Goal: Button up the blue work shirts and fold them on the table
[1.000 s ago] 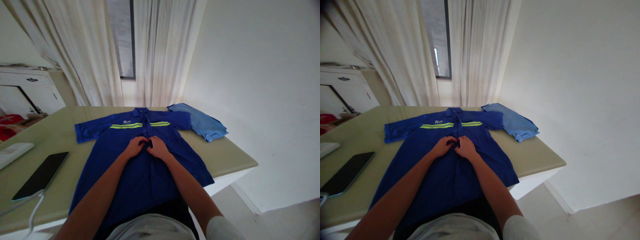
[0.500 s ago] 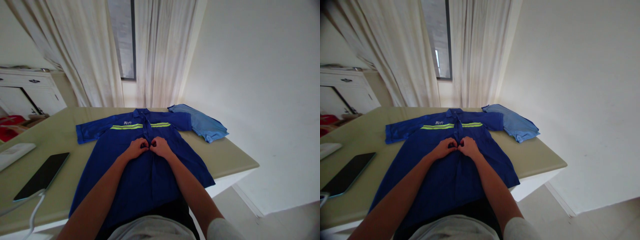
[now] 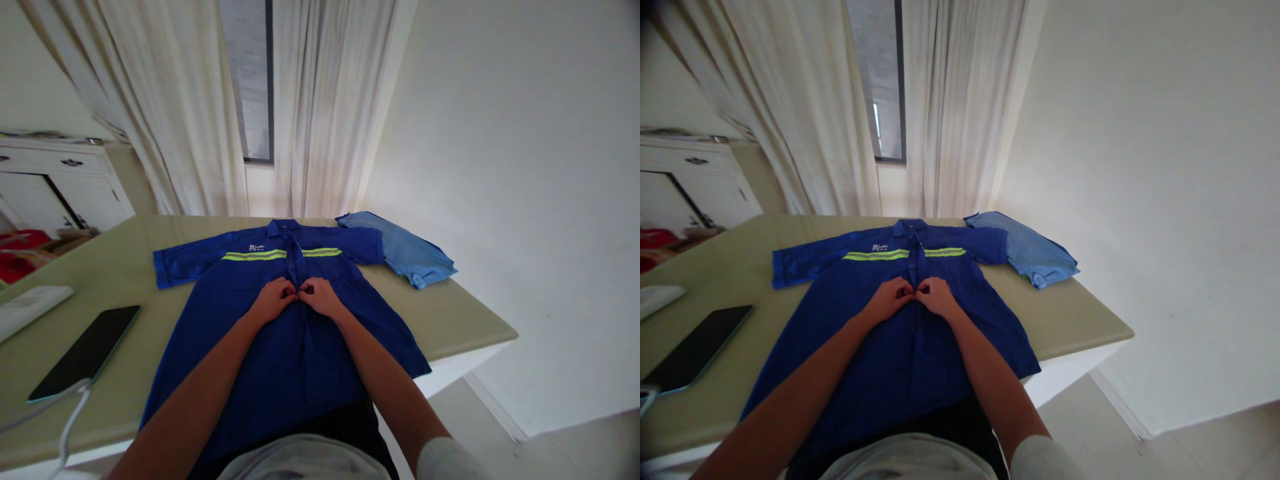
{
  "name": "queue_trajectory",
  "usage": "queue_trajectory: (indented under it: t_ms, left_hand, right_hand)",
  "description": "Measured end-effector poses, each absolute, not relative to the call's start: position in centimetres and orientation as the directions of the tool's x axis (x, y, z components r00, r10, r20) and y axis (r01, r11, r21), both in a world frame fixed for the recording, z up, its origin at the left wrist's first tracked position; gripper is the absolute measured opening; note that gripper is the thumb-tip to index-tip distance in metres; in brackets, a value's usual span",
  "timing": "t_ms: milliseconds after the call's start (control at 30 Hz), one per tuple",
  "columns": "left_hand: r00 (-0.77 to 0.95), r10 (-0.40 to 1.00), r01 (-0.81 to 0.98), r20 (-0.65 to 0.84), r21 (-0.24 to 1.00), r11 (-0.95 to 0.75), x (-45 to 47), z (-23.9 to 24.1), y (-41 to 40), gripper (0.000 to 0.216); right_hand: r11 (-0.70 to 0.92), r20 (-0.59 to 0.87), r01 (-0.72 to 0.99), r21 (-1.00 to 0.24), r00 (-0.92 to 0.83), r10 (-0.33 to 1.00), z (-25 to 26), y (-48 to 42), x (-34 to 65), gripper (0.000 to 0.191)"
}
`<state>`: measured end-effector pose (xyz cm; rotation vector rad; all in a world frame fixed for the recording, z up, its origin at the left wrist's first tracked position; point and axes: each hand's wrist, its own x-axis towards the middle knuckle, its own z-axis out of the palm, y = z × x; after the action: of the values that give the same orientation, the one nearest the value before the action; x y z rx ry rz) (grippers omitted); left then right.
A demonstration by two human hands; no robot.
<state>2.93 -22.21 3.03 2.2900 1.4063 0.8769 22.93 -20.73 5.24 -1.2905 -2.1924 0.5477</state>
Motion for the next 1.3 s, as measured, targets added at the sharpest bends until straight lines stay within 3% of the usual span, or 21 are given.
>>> queue_trajectory:
  t_ms: [200,500,733,833,1000,1200,1300]
  left_hand:
    - [0.401,0.886,0.580,0.231,0.685,-0.441,2.1,3.7,-22.3,0.006]
    - [0.413,0.856,0.727,0.311,0.454,-0.516,3.0,4.5,-23.5,0.007]
    - [0.419,0.854,0.723,0.308,0.455,-0.519,2.8,4.3,-23.4,0.007]
    - [0.428,0.847,0.701,0.314,0.476,-0.531,2.7,4.4,-23.3,0.006]
    - [0.406,0.872,0.652,0.273,0.582,-0.486,2.7,4.2,-23.2,0.015]
    - [0.353,0.896,0.655,0.268,0.613,-0.442,3.0,4.0,-23.2,0.009]
    - [0.349,0.898,0.619,0.267,0.654,-0.435,3.2,3.9,-23.2,0.019]
  right_hand:
    - [0.353,0.188,0.680,-0.643,-0.306,0.933,5.4,-20.8,22.9,0.008]
    - [0.430,0.218,0.601,-0.674,-0.394,0.893,5.5,-21.1,22.5,0.010]
    - [0.314,0.133,0.526,-0.790,-0.354,0.926,5.5,-20.7,23.0,0.012]
    - [0.290,0.089,0.561,-0.775,-0.358,0.929,5.4,-20.6,23.2,0.011]
    - [0.367,0.186,0.557,-0.745,-0.355,0.916,5.4,-20.6,22.9,0.013]
    - [0.362,0.172,0.685,-0.632,-0.331,0.928,5.5,-21.0,22.5,0.018]
    - [0.360,0.170,0.713,-0.602,-0.326,0.930,5.6,-21.2,22.4,0.019]
